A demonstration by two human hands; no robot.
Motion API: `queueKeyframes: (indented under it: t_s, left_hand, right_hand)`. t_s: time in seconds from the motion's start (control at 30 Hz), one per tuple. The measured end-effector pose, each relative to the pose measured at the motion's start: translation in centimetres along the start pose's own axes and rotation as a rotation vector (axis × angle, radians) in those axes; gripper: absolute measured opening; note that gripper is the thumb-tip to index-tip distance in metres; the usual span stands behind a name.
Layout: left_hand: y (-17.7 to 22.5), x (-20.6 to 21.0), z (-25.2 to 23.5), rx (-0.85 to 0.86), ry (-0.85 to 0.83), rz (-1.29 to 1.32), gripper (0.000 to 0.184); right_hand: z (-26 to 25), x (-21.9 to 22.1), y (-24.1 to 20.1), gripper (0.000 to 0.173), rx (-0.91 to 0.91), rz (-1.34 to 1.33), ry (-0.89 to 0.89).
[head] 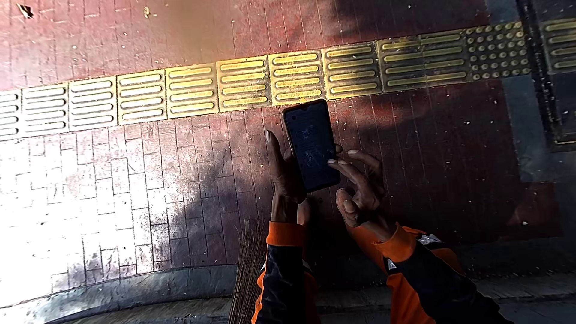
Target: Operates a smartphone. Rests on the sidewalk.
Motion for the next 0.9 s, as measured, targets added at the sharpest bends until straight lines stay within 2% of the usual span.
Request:
queueKeyframes:
  t_s: [0.3, 0.5, 0.67, 0.9]
  left_hand:
    - [-0.03, -0.04, 0.05, 0.007, 0.001, -0.027, 0.103]
    - [0.02, 0.13, 0.19, 0.024, 0.085, -0.044, 0.091]
    - [0.07, 0.36, 0.18, 0.024, 0.024, -0.009, 0.093]
    - [-0.01, 0.23, 0.13, 0.013, 0.023, -0.009, 0.096]
  right_hand:
    - [0.06, 0.43, -0.63, 0.068, -0.018, -0.035, -0.007]
    - [-0.44, 0.78, -0.07, 0.067, 0.019, -0.003, -0.046]
    - [-0.53, 0.31, -0.23, 0.068, 0.008, 0.001, -0.024]
    - [-0.31, 0.23, -0.30, 0.069, 0.007, 0.007, -0.012]
Point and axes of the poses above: each hand's wrist, its own z-axis away from the middle knuckle, its own x-axis out of the palm, y = z × x, the point moved 5 cm from there along -z, towards the middle knuckle, and after that the axes turned 7 degrees about -z, right-handed, at the moved point
